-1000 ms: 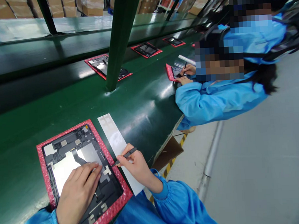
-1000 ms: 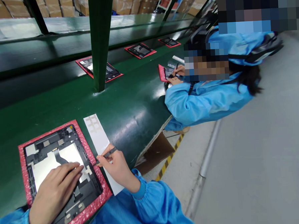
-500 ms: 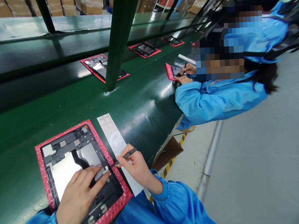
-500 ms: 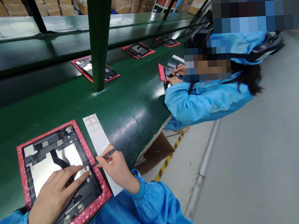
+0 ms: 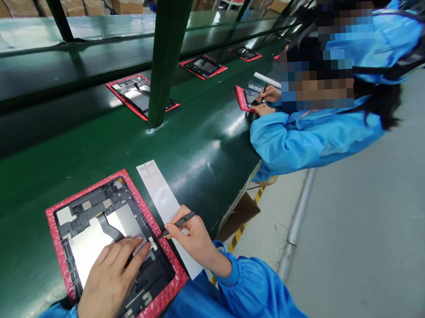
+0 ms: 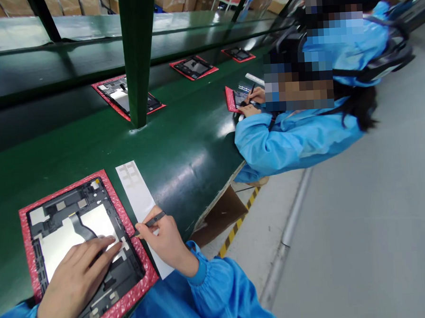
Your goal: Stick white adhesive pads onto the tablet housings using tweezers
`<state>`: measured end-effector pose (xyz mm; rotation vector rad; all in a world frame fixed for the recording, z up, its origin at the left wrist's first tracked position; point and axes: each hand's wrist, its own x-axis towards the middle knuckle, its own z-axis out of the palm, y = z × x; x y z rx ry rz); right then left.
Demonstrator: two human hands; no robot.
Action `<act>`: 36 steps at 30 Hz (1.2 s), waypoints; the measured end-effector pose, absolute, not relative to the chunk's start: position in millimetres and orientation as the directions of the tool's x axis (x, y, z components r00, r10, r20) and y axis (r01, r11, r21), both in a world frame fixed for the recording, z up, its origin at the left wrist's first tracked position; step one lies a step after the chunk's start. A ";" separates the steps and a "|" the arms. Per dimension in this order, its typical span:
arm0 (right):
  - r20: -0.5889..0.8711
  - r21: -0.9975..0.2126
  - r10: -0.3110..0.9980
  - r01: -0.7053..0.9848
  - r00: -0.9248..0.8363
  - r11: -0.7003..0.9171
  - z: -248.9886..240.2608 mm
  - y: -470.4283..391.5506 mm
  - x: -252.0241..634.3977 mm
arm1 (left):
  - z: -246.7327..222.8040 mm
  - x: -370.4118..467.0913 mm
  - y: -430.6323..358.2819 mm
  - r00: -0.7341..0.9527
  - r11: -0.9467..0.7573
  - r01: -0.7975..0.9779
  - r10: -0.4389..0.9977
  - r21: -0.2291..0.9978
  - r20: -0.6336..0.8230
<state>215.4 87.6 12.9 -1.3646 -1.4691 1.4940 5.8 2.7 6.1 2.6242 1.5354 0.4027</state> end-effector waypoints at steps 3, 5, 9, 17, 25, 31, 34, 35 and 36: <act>-0.229 -0.960 0.935 0.222 -0.270 -0.171 12.5 87.3 215.7 | 7.9 7.1 2.3 0.464 -0.489 0.848 0.872 0.207 0.156; -0.234 -0.960 0.934 0.219 -0.270 -0.177 11.5 86.9 215.9 | 8.7 8.1 2.7 0.463 -0.488 0.846 0.872 0.215 0.156; -0.240 -0.959 0.934 0.216 -0.265 -0.185 10.0 86.7 215.6 | 9.4 9.3 3.8 0.459 -0.485 0.848 0.874 0.215 0.159; -0.170 -0.951 0.947 0.296 -0.272 -0.086 7.7 86.5 215.3 | 14.3 9.6 8.8 0.458 -0.495 0.847 0.865 0.195 0.204; -0.109 -0.937 0.963 0.349 -0.248 -0.016 2.4 83.6 217.4 | 14.9 11.0 11.2 0.447 -0.482 0.851 0.874 0.210 0.191; -0.101 -0.941 0.965 0.339 -0.240 -0.014 2.4 82.2 217.4 | 12.8 12.0 8.4 0.436 -0.465 0.858 0.884 0.217 0.168; -0.080 -0.940 0.969 0.342 -0.235 0.005 1.4 81.3 217.5 | 14.3 11.8 10.1 0.447 -0.475 0.855 0.879 0.210 0.166; -0.081 -0.944 0.972 0.330 -0.221 -0.004 1.0 81.1 217.6 | 15.0 11.5 10.6 0.449 -0.477 0.855 0.877 0.203 0.169; -0.089 -0.952 0.976 0.306 -0.200 -0.024 0.5 81.0 217.9 | 15.6 11.2 11.0 0.450 -0.478 0.857 0.876 0.193 0.172</act>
